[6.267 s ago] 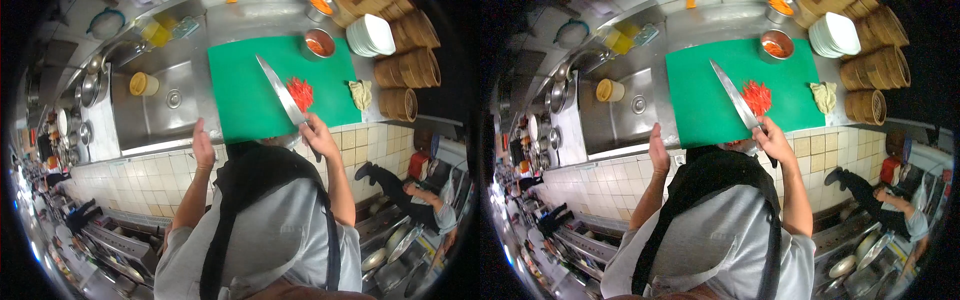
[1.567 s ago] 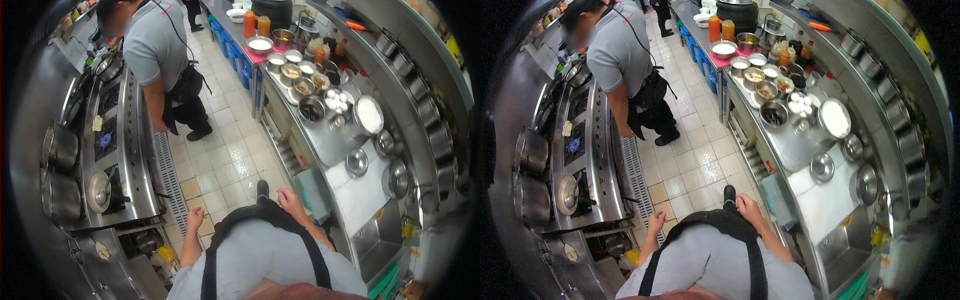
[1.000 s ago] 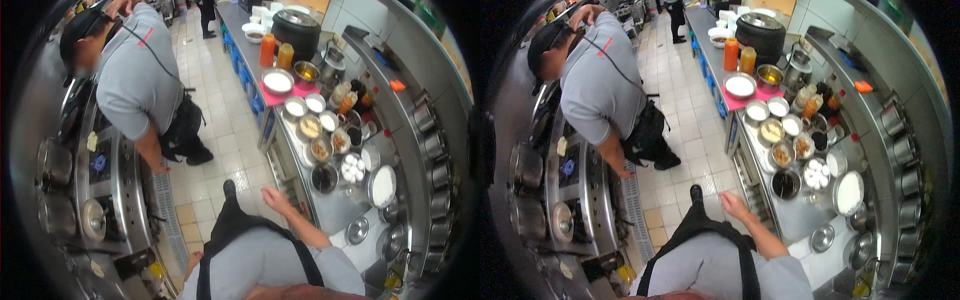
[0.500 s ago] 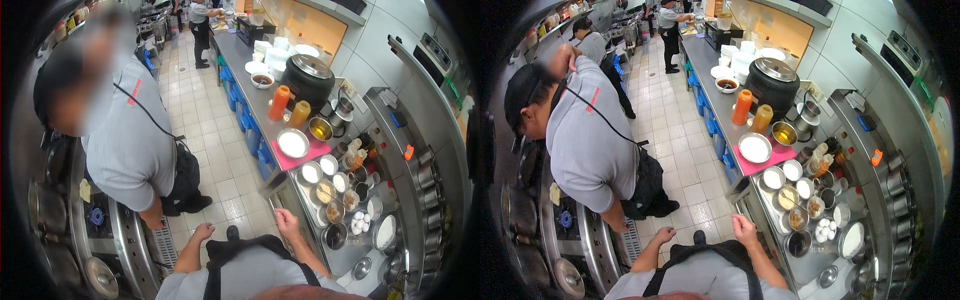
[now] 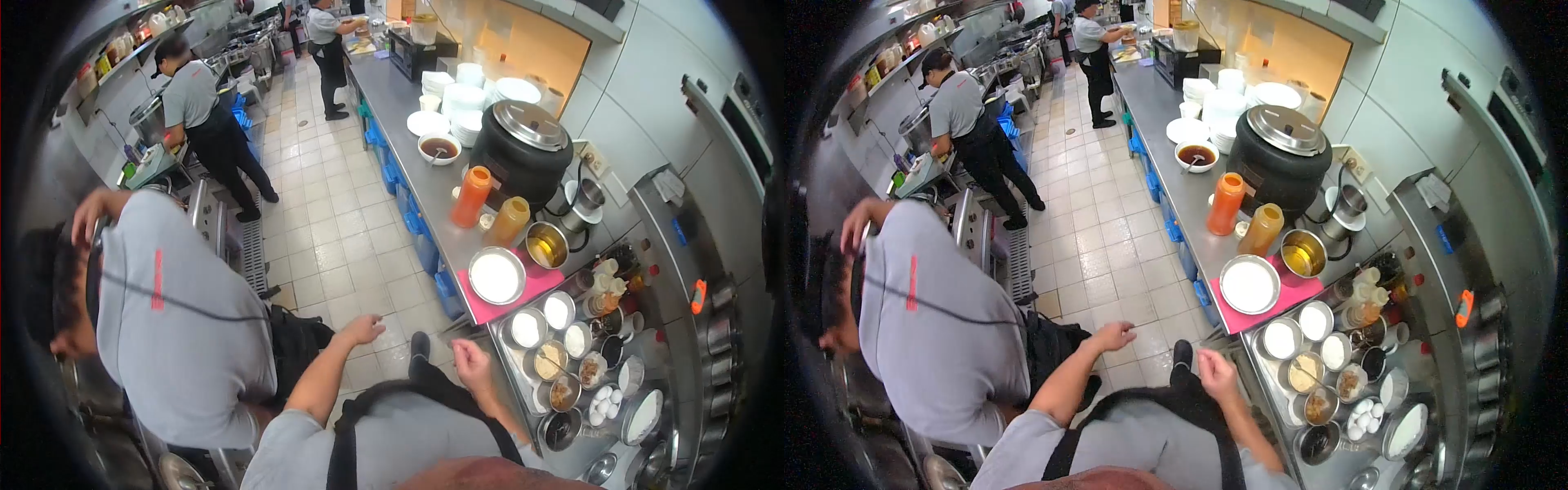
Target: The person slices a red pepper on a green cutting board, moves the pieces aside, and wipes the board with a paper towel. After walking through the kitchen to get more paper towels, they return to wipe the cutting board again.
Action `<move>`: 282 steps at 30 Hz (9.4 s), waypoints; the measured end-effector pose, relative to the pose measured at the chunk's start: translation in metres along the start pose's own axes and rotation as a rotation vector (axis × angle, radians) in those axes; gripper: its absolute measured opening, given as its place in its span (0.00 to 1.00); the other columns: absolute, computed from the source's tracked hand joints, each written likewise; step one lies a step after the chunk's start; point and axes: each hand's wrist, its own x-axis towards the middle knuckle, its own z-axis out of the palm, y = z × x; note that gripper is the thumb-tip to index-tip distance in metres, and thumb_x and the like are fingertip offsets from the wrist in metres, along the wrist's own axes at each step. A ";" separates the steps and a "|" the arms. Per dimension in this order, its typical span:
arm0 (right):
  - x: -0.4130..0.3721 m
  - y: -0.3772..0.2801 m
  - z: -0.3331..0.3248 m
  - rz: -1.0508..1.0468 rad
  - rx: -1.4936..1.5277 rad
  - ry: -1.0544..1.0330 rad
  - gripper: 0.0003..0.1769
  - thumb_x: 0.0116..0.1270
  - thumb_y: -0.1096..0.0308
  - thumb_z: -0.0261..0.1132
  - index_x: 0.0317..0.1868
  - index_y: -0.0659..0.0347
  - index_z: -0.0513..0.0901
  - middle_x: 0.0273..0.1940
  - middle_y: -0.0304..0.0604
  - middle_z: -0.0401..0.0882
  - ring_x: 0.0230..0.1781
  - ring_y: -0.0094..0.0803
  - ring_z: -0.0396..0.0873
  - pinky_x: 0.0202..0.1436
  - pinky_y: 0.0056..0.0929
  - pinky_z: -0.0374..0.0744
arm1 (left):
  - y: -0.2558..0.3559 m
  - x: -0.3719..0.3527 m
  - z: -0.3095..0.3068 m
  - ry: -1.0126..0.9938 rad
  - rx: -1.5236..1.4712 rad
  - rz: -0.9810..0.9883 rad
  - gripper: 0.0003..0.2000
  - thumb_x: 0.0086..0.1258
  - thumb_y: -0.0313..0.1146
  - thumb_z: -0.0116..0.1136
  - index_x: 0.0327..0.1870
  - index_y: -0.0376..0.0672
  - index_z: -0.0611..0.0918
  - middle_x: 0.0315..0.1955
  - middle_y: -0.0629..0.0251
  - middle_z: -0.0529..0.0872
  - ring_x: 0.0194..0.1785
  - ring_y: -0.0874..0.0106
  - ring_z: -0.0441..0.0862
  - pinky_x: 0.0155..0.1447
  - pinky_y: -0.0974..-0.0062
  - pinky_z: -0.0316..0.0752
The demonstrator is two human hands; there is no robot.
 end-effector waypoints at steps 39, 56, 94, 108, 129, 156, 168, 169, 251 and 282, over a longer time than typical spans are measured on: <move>0.526 -0.065 0.397 -0.059 -0.145 -0.313 0.10 0.77 0.69 0.68 0.55 0.60 0.87 0.34 0.50 0.88 0.31 0.37 0.88 0.37 0.35 0.84 | -0.413 0.307 -0.391 0.348 -0.367 -0.398 0.28 0.74 0.47 0.61 0.65 0.31 0.84 0.55 0.40 0.90 0.61 0.51 0.89 0.66 0.59 0.81; 0.757 0.038 0.391 -0.002 0.001 -0.108 0.10 0.78 0.69 0.68 0.54 0.62 0.88 0.30 0.42 0.84 0.25 0.26 0.78 0.32 0.27 0.79 | -0.287 0.488 -0.516 0.044 -0.356 -0.352 0.28 0.78 0.46 0.63 0.69 0.31 0.82 0.63 0.43 0.87 0.67 0.55 0.85 0.72 0.62 0.77; 0.926 0.050 0.455 0.728 -0.200 1.114 0.08 0.81 0.72 0.64 0.54 0.64 0.86 0.28 0.33 0.82 0.25 0.17 0.79 0.30 0.19 0.77 | 0.176 1.179 -0.667 -0.099 0.332 1.228 0.11 0.73 0.24 0.53 0.51 0.43 0.84 0.53 0.56 0.88 0.61 0.52 0.84 0.63 0.53 0.81; 0.949 0.057 0.448 0.829 -0.224 0.957 0.07 0.80 0.74 0.65 0.54 0.63 0.86 0.25 0.32 0.80 0.24 0.15 0.77 0.28 0.20 0.75 | 0.203 1.212 -0.658 -0.289 0.716 1.243 0.07 0.71 0.27 0.57 0.45 0.43 0.86 0.49 0.55 0.89 0.58 0.51 0.86 0.60 0.51 0.81; 0.954 0.054 0.451 0.846 -0.172 0.971 0.07 0.80 0.75 0.66 0.54 0.62 0.86 0.26 0.32 0.79 0.25 0.15 0.74 0.30 0.20 0.74 | 0.218 1.185 -0.662 0.125 0.453 1.194 0.12 0.73 0.24 0.54 0.55 0.41 0.80 0.52 0.50 0.88 0.63 0.51 0.84 0.66 0.53 0.78; 0.880 0.007 0.473 0.810 -0.269 1.111 0.12 0.79 0.64 0.64 0.57 0.60 0.83 0.38 0.50 0.88 0.35 0.41 0.87 0.42 0.39 0.85 | 0.234 0.878 -0.788 -1.012 0.202 1.461 0.06 0.83 0.27 0.53 0.51 0.36 0.82 0.37 0.50 0.86 0.39 0.57 0.85 0.49 0.67 0.79; 0.711 -0.070 0.466 0.369 0.281 1.661 0.18 0.88 0.58 0.56 0.63 0.63 0.82 0.44 0.39 0.85 0.43 0.25 0.84 0.50 0.27 0.84 | 0.229 0.633 -0.628 -1.393 0.482 2.073 0.07 0.79 0.30 0.54 0.50 0.41 0.83 0.41 0.50 0.87 0.46 0.46 0.84 0.51 0.52 0.78; 0.691 -0.082 0.464 0.351 0.272 1.615 0.20 0.89 0.57 0.55 0.63 0.65 0.82 0.47 0.40 0.86 0.48 0.25 0.84 0.55 0.28 0.82 | 0.222 0.613 -0.614 -1.401 0.523 2.097 0.07 0.79 0.30 0.54 0.50 0.41 0.83 0.41 0.50 0.87 0.46 0.46 0.84 0.51 0.51 0.78; -0.441 -0.162 0.118 1.447 -0.543 2.528 0.15 0.78 0.66 0.70 0.57 0.68 0.87 0.42 0.51 0.91 0.42 0.29 0.89 0.50 0.33 0.84 | 0.517 -0.364 0.409 -1.802 0.473 1.901 0.19 0.82 0.39 0.59 0.65 0.36 0.83 0.59 0.46 0.88 0.62 0.48 0.85 0.65 0.60 0.79; -0.995 -0.128 -0.224 1.347 -0.371 1.739 0.16 0.78 0.64 0.70 0.60 0.61 0.85 0.43 0.55 0.91 0.43 0.40 0.91 0.50 0.37 0.85 | 0.603 -0.498 0.835 -0.800 0.464 1.739 0.30 0.73 0.35 0.68 0.75 0.38 0.75 0.74 0.39 0.73 0.78 0.43 0.69 0.80 0.52 0.65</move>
